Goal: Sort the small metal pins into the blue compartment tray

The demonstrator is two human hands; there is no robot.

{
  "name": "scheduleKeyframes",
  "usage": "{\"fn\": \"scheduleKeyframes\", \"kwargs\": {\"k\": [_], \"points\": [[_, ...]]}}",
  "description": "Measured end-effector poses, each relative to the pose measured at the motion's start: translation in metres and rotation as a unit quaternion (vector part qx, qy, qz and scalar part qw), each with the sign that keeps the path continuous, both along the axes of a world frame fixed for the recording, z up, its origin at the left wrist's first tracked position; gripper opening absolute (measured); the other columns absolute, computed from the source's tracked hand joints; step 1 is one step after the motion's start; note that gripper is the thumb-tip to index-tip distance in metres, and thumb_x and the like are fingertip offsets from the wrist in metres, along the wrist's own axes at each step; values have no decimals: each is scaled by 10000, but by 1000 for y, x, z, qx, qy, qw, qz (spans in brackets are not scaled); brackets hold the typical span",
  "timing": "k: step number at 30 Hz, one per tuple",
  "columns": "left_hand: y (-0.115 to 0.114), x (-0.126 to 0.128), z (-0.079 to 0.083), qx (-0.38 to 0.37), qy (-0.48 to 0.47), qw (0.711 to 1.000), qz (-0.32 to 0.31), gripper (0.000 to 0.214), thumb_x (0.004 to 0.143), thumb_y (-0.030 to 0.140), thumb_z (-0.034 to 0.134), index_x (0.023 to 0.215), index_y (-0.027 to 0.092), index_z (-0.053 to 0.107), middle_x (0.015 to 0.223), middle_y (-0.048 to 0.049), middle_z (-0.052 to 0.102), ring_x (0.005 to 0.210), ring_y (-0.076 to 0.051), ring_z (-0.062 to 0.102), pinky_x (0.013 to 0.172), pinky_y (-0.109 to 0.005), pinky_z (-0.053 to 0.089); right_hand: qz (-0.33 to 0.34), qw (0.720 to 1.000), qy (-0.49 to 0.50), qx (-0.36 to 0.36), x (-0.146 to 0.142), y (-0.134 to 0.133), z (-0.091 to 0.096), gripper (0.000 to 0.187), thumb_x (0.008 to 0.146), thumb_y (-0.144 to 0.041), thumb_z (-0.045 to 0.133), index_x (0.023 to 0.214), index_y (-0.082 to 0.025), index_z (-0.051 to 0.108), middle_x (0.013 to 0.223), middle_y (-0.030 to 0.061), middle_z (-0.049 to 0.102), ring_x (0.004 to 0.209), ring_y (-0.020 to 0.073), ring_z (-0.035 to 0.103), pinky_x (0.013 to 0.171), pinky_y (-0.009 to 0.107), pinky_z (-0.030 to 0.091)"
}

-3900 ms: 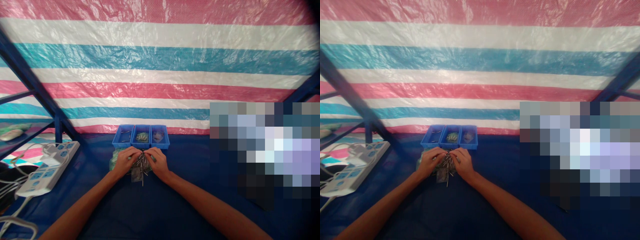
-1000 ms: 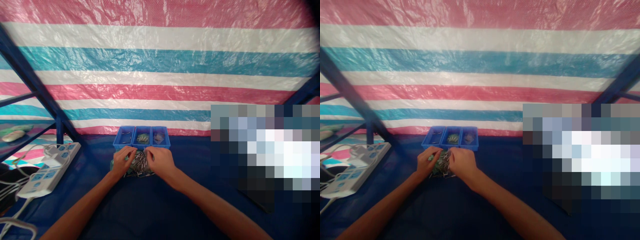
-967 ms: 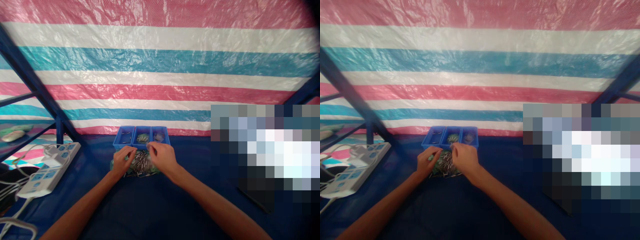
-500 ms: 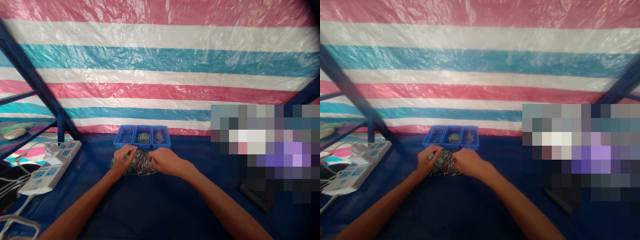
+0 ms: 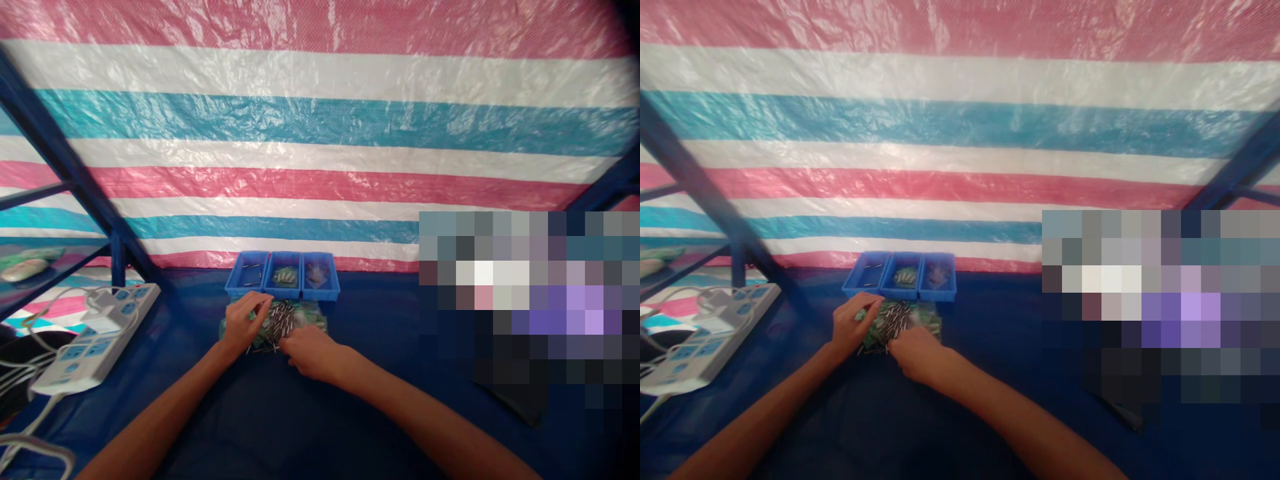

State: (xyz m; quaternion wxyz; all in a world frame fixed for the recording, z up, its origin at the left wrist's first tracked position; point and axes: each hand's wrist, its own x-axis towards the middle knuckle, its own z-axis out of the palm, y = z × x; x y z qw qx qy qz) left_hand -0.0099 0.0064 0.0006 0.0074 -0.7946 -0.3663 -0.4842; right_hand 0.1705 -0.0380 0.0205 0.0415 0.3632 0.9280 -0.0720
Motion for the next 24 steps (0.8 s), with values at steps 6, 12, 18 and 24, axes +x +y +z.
{"fn": "scheduleKeyframes", "kwargs": {"k": [6,12,18,24], "points": [[0,-1,-1,-3,-1,1000,-2,136,878,220,542,895,174,668,794,-52,697,719,-155,650,701,-272,515,8,1000,0,6,0,1,3,145,830,-175,575,932,-145,674,930,116,709,868,233,680,732,292,517],[1,-1,-1,-4,0,1000,-6,135,875,213,544,900,172,670,789,-51,697,711,-155,650,695,-268,512,-6,1000,12,22,1,2,-1,178,815,-193,594,977,-143,645,941,115,704,861,247,679,719,312,528],[0,-1,-2,1,4,1000,-1,120,865,184,555,894,171,671,790,-47,702,707,-152,651,687,-260,511,-28,999,8,25,2,2,-1,167,822,-195,589,970,-141,644,951,136,701,865,249,679,728,314,528],[0,-1,-2,8,20,1000,5,119,865,192,562,897,163,673,789,-45,711,724,-153,665,689,-250,512,-21,1000,4,23,0,2,1,183,817,-120,532,960,-133,647,948,139,703,871,245,680,739,319,530]]}}
